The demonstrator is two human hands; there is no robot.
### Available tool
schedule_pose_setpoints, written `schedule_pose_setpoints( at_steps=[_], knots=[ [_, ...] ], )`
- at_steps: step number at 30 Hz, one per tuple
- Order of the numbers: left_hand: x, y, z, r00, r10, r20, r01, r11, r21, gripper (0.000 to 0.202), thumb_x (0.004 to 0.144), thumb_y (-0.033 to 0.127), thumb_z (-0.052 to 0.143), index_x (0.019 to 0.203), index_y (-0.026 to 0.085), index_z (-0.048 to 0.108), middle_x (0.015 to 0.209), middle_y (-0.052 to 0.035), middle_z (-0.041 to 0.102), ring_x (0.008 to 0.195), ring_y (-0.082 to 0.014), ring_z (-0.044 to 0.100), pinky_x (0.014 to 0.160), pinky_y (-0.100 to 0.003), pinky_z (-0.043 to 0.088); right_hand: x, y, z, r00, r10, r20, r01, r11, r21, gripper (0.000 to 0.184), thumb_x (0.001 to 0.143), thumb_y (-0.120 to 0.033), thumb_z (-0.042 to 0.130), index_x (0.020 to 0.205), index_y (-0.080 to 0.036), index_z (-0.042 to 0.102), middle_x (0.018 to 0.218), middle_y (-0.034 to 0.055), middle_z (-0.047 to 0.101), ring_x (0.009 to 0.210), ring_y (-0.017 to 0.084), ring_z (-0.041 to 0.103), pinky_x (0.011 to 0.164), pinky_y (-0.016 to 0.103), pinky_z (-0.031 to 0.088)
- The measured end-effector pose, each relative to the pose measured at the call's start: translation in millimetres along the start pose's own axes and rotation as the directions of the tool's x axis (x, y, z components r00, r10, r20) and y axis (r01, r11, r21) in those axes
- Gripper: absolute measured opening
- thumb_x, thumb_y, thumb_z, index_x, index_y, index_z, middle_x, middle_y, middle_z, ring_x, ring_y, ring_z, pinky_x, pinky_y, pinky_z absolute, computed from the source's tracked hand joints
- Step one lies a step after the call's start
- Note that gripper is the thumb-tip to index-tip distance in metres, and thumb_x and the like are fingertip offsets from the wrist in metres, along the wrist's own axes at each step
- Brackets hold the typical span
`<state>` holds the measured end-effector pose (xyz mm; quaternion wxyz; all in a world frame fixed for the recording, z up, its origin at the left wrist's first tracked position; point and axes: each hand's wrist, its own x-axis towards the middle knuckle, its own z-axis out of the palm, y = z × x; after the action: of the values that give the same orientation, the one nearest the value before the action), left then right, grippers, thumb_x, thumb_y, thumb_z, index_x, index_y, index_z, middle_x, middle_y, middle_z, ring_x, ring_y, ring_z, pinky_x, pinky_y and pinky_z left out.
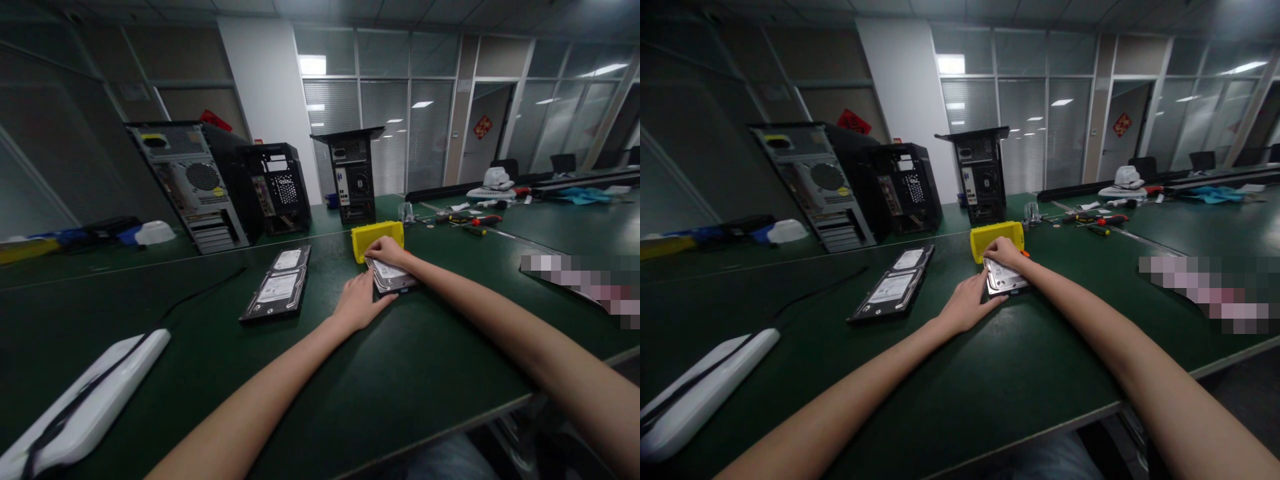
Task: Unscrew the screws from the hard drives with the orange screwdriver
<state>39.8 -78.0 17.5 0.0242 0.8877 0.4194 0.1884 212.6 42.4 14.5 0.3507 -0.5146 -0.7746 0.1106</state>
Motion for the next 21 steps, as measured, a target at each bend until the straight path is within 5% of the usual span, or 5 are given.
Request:
schedule_pose_setpoints(
  at_steps=[14,21],
  knots=[
    [0.0,2.2,-3.3,1.000,0.004,0.004,-0.004,1.000,-0.005,0.066,0.084,0.062,0.044,0.129,0.014,0.044,0.129,-0.0171,0.056,0.118,-0.0313,0.053,0.099,-0.043,0.041,4.3,-3.5,-0.3,0.990,0.014,-0.141,-0.021,0.998,-0.052,0.021,0.081,-0.027,0.062,0.095,-0.018,0.075,0.095,0.0060,0.074,0.090,0.017,0.068,0.084,0.024,0.047],
    [0.8,-2.0,1.1,1.000,0.010,-0.017,-0.010,1.000,-0.002,0.075,0.084,0.065,0.043,0.137,0.012,0.036,0.134,-0.0177,0.052,0.122,-0.0311,0.050,0.102,-0.043,0.038,3.9,-1.2,-1.7,0.996,0.012,-0.087,-0.007,0.998,0.059,0.019,0.078,-0.020,0.064,0.093,-0.016,0.076,0.094,0.0049,0.074,0.089,0.016,0.069,0.084,0.022,0.048]
  ],
)
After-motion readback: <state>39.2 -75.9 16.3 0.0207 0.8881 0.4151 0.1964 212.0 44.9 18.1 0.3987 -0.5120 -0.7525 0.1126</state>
